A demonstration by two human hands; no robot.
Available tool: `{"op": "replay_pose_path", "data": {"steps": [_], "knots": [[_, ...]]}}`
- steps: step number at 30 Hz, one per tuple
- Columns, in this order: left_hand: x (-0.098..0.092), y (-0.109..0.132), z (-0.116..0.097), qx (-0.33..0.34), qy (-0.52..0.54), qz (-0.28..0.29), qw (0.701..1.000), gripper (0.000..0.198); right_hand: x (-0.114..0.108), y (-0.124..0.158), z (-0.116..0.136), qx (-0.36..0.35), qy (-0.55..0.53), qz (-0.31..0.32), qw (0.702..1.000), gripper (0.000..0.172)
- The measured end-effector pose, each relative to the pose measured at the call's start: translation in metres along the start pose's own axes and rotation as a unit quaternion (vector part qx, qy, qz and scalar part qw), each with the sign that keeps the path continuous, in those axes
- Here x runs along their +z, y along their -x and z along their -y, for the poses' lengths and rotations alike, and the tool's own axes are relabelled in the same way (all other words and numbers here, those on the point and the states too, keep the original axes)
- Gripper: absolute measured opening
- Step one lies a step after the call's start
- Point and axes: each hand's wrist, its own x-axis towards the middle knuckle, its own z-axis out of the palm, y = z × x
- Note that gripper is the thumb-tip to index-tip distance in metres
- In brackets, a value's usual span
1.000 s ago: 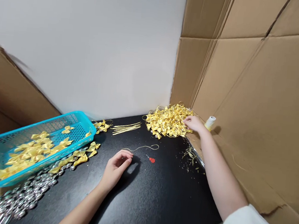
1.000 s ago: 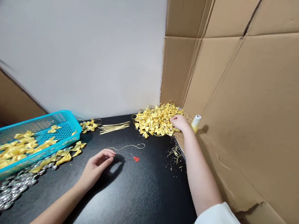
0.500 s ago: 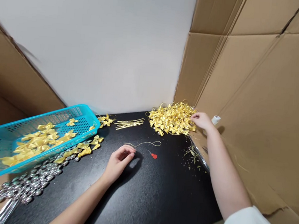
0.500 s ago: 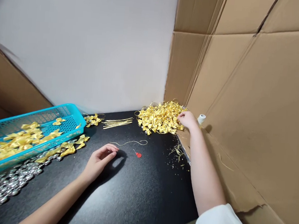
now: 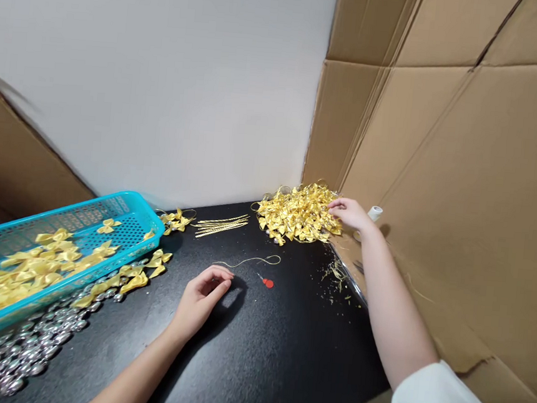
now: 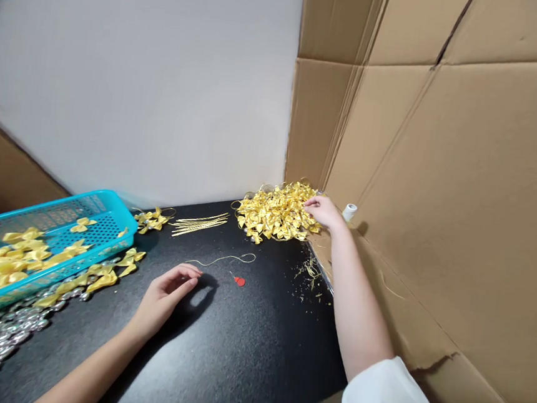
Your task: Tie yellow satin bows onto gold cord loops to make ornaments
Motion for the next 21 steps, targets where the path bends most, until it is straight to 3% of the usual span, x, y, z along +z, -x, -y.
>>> {"op": "replay_pose_path", "data": {"steps": [7,16,21], "knots": [[-0.001,-0.001,0.004,0.0,-0.005,0.012,1.0,0.017,-0.003,-0.004,0.0,-0.056,-0.013,-0.023,0.998,0.011],[-0.003,-0.001,0.006,-0.003,-0.012,0.013,1.0,0.017,0.007,0.002,0.002,-0.038,0.044,0.058,0.997,0.014],[-0.002,-0.001,0.003,-0.007,-0.013,0.015,1.0,0.018,0.002,0.0,-0.006,-0.021,0.126,0.046,0.991,0.016]]}}
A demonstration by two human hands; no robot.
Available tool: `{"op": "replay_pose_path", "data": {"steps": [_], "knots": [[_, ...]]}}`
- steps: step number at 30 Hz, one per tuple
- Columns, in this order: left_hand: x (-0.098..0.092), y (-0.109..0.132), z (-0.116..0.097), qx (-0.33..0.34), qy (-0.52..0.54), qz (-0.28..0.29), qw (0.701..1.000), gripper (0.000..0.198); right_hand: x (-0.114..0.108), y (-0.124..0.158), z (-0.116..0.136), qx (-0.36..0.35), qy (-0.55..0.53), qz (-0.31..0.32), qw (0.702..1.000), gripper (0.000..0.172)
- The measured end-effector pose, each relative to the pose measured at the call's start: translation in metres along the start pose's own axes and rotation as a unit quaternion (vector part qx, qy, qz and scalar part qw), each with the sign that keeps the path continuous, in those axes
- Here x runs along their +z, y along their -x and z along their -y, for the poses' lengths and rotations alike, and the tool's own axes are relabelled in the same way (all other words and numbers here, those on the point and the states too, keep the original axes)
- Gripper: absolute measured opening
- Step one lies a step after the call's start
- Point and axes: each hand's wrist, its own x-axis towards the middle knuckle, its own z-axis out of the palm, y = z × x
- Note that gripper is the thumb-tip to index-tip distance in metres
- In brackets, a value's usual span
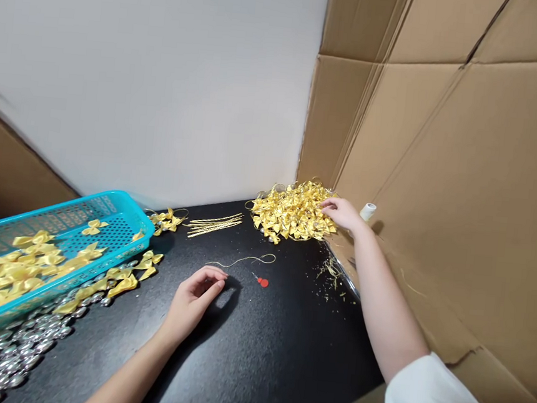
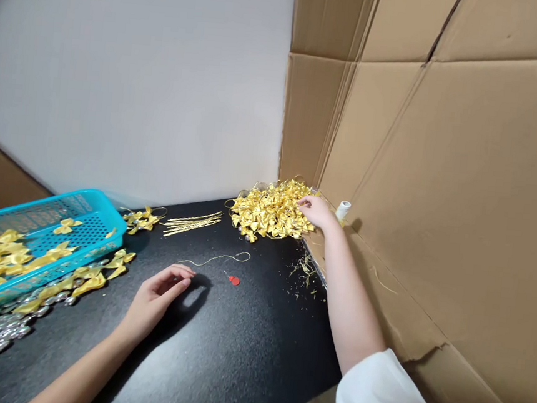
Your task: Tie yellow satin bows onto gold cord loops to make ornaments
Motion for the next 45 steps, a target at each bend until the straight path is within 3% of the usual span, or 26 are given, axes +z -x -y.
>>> {"op": "replay_pose_path", "data": {"steps": [7,11,14,19,28,33,39,45], "knots": [[0.0,0.0,0.001,0.0,-0.002,-0.003,1.0,0.018,0.006,0.001,-0.009,0.032,0.084,0.032,0.995,0.025],[0.0,0.0,0.002,0.003,-0.001,-0.002,1.0,0.017,0.003,0.0,-0.008,0.02,0.07,-0.001,0.997,0.016],[0.0,-0.001,0.0,0.002,-0.003,-0.002,1.0,0.017,-0.004,-0.003,-0.006,0.001,0.027,-0.038,0.999,0.005],[0.0,-0.001,-0.001,-0.001,-0.01,-0.003,1.0,0.02,-0.007,-0.005,-0.006,-0.02,-0.071,-0.06,0.996,0.005],[0.001,0.001,-0.005,-0.003,-0.018,-0.002,1.0,0.021,-0.009,0.005,0.008,-0.004,-0.296,0.014,0.955,0.004],[0.0,-0.001,-0.002,-0.004,-0.02,-0.004,1.0,0.024,-0.012,0.007,0.014,0.002,-0.365,0.027,0.93,0.007],[0.0,0.0,-0.002,-0.004,-0.024,-0.004,1.0,0.024,-0.011,0.006,0.014,0.025,-0.347,0.021,0.937,0.006],[-0.001,0.0,-0.003,-0.005,-0.021,-0.003,1.0,0.024,-0.008,0.002,0.008,0.076,-0.253,0.012,0.964,0.013]]}}
